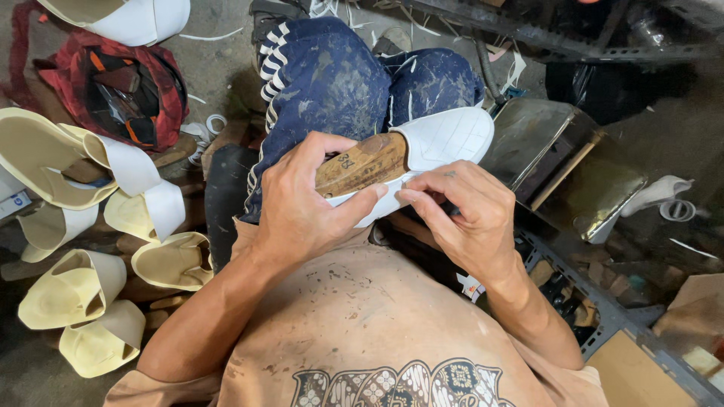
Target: The person shapes a white shoe using a wooden last, a hammer, and pliers. They repeatedly strike the shoe's edges with the hammer and use pliers to pull and adjust the material, rotating the shoe to work on different sides.
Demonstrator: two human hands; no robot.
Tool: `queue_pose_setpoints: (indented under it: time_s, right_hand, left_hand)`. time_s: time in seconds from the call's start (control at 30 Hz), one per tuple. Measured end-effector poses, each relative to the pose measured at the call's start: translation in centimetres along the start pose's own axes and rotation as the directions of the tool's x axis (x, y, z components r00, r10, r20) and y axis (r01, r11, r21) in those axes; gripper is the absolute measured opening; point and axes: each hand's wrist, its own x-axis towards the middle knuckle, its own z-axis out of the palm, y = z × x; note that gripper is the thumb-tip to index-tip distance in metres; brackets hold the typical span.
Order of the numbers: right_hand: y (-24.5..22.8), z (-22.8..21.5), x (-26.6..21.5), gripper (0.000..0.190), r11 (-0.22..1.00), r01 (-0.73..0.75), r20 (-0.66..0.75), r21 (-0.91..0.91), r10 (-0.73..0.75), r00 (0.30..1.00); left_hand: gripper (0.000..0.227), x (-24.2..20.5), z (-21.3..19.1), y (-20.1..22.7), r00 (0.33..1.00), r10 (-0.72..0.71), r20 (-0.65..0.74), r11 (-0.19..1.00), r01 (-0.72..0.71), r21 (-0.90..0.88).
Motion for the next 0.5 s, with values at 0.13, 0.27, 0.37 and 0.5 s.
queue_pose_setpoints:
  time_s: [0.13,0.27,0.37,0.5]
  right_hand:
    - [0.0,-0.2,0.4,0.007,0.997,-0.051,0.037,0.054,0.05,0.998]
    - [0.5,-0.4,1.1,0.008,0.983,-0.149,0.117,0.11,0.136,0.984]
    - [0.4,-0.6,1.6,0.011,0.976,-0.19,0.133,0.107,0.176,0.975]
    - [2.2,-2.4,3.0,0.024,0.894,-0.343,0.228,0.289,0.284,0.931]
  left_hand:
    - [0.043,0.0,0.0,-0.1,1.0,0.004,0.0,1.0,-0.004,0.001]
    - [0.041,0.0,-0.1,0.1,0.999,0.031,-0.03,1.0,-0.031,0.002]
    - [0.041,0.2,-0.1,0.0,1.0,0.012,-0.029,1.0,-0.012,0.011]
    - [0.041,1.4,-1.0,0.3,0.98,-0.201,0.012,0.979,0.201,-0.045]
